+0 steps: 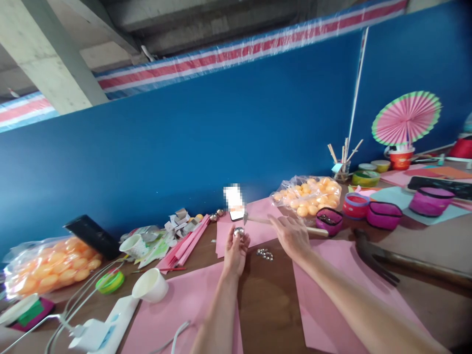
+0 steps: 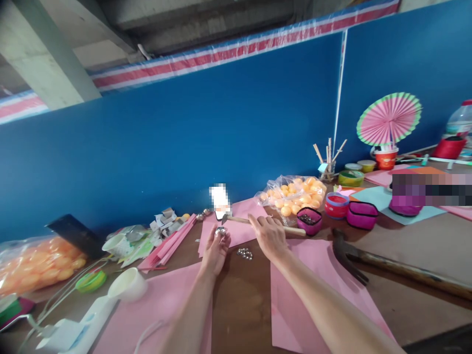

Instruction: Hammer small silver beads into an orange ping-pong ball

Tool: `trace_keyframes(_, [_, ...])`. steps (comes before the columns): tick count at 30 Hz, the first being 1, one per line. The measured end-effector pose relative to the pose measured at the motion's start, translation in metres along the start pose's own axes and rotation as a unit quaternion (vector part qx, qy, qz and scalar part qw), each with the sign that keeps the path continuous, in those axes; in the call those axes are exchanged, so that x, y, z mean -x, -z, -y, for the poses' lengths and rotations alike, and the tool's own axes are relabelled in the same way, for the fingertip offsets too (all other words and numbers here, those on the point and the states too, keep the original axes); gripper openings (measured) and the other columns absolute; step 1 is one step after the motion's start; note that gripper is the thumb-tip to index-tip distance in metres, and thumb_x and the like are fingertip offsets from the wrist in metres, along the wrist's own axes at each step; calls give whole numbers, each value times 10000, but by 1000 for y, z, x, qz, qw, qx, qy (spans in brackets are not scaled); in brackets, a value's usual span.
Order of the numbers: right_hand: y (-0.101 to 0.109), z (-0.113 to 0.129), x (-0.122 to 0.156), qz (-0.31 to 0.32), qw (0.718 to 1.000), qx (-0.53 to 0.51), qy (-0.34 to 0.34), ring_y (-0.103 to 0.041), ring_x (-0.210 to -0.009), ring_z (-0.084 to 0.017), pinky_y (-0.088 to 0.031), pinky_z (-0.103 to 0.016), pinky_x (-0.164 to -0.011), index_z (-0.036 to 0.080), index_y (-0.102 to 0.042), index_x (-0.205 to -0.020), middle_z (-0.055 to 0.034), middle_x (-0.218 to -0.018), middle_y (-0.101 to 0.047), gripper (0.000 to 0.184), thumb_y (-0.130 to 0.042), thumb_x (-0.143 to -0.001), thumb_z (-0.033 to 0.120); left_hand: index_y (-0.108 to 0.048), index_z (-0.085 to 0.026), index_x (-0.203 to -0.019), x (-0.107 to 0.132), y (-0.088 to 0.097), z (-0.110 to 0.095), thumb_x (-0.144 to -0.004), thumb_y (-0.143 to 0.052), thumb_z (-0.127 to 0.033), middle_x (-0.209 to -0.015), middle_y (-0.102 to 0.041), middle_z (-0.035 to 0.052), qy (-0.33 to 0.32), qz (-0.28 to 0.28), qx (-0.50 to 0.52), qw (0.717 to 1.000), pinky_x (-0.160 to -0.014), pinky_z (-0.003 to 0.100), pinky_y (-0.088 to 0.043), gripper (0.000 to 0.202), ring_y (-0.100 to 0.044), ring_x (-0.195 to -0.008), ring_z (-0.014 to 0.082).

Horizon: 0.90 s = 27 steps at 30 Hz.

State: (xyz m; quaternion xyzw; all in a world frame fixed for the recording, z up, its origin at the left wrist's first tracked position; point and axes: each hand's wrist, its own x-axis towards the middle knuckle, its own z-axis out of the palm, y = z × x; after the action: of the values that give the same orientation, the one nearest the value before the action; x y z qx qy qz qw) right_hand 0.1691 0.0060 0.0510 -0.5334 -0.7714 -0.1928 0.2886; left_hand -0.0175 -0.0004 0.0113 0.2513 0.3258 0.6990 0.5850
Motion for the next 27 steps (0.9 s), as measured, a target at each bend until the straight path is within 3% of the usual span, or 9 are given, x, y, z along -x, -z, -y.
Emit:
trace_keyframes(10, [1,12,5,92,995,0,-30,-552,-662,-135,-255,-237,-517,248,-425,-1143,-38,-788,-600,306,-268,-900,348,-538,-247,-1048,2,-2,-2,-635,-686,-167,-864,-586,1,-18,-18,-18,1000,-718,208,-466,446,-592,-717,74])
trace_keyframes(15, [3,18,9,109,993,-18,-34,-551,-669,-140,-292,-228,-545,238,-424,-1104,-35,-791,-593,273,-288,-893,343,-518,-251,-1053,3,-2,-2,-659,-669,-211,-907,-592,22,-18,-18,-16,1000,-695,226,-475,424,-594,-706,84])
trace_keyframes(22, [-4,18,8,82,993,-82,-25,-514,-828,-161,-347,-249,-694,180,-476,-1017,-63,-880,-570,231,-333,-842,131,-547,-209,-960,1,-2,-2,-610,-698,-132,-884,-585,18,-20,-35,-5,999,-700,208,-461,389,-582,-724,76])
trace_keyframes(27, [-1,14,6,81,991,-106,14,-521,-780,-142,-341,-228,-648,213,-478,-1026,-42,-877,-567,233,-328,-861,145,-550,-208,-950,-1,-1,-2,-594,-709,-139,-812,-564,-4,-43,-48,-24,998,-619,177,-445,396,-553,-640,49])
